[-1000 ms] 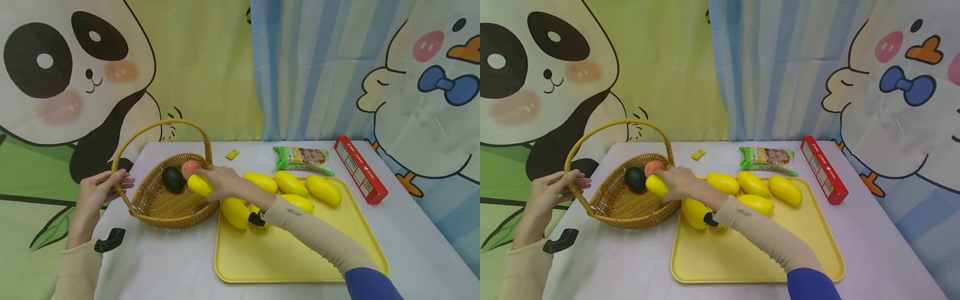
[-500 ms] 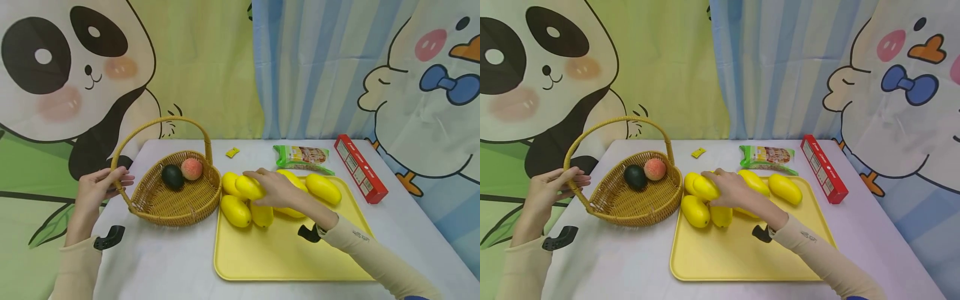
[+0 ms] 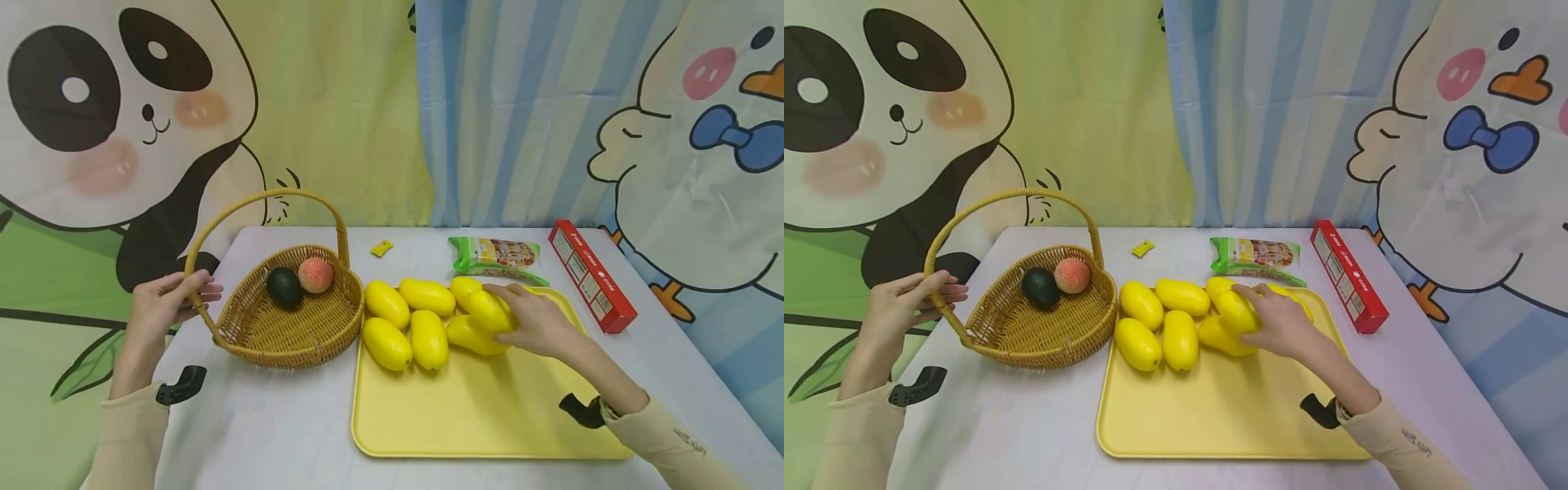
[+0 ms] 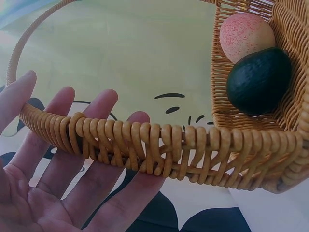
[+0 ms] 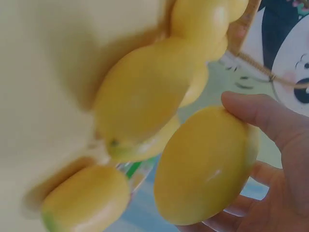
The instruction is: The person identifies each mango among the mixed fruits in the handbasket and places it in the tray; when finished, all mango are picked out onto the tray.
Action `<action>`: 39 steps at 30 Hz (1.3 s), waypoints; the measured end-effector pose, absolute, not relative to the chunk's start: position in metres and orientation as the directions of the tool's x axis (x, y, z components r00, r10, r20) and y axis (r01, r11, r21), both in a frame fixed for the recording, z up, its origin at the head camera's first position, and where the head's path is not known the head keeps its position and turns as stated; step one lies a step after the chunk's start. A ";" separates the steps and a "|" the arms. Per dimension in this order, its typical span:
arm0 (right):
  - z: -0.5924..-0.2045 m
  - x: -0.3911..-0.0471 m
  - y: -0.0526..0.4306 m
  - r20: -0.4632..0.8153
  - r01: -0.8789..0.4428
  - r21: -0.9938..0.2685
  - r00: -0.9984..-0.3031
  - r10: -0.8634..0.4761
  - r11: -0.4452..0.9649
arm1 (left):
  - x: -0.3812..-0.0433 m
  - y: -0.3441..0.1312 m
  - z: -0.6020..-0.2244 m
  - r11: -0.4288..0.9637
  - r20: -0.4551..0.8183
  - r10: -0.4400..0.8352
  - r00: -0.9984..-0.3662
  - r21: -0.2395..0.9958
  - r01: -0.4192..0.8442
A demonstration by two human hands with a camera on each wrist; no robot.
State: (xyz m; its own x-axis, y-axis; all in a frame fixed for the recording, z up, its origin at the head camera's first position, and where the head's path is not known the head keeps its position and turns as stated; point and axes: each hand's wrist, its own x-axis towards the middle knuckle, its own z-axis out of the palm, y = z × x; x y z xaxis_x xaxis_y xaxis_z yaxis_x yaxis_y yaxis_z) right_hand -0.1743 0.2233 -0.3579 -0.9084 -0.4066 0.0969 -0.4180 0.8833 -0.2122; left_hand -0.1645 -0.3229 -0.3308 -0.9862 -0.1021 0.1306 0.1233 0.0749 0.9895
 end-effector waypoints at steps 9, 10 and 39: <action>-0.375 -0.166 0.260 0.061 -0.261 -0.162 -0.965 -0.254 0.952 | -0.166 -0.322 -0.329 0.090 0.128 -0.106 -0.986 0.989 0.118; -0.377 -0.166 0.262 0.054 -0.248 -0.158 -0.969 -0.243 0.956 | -0.166 -0.322 -0.329 0.095 0.128 -0.106 -0.986 0.988 0.118; -0.415 -0.157 0.270 -0.005 -0.186 -0.199 -0.982 -0.191 0.962 | -0.164 -0.321 -0.330 0.093 0.127 -0.118 -0.985 0.989 0.116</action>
State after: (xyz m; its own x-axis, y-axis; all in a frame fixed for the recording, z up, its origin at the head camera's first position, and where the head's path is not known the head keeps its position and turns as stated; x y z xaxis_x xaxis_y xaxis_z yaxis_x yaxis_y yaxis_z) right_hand -0.1569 0.2701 -0.4146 -0.9816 -0.1908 -0.0046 -0.1861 0.9622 -0.1988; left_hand -0.1642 -0.3212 -0.3302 -0.9848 -0.1184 0.1270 0.1163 0.0930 0.9888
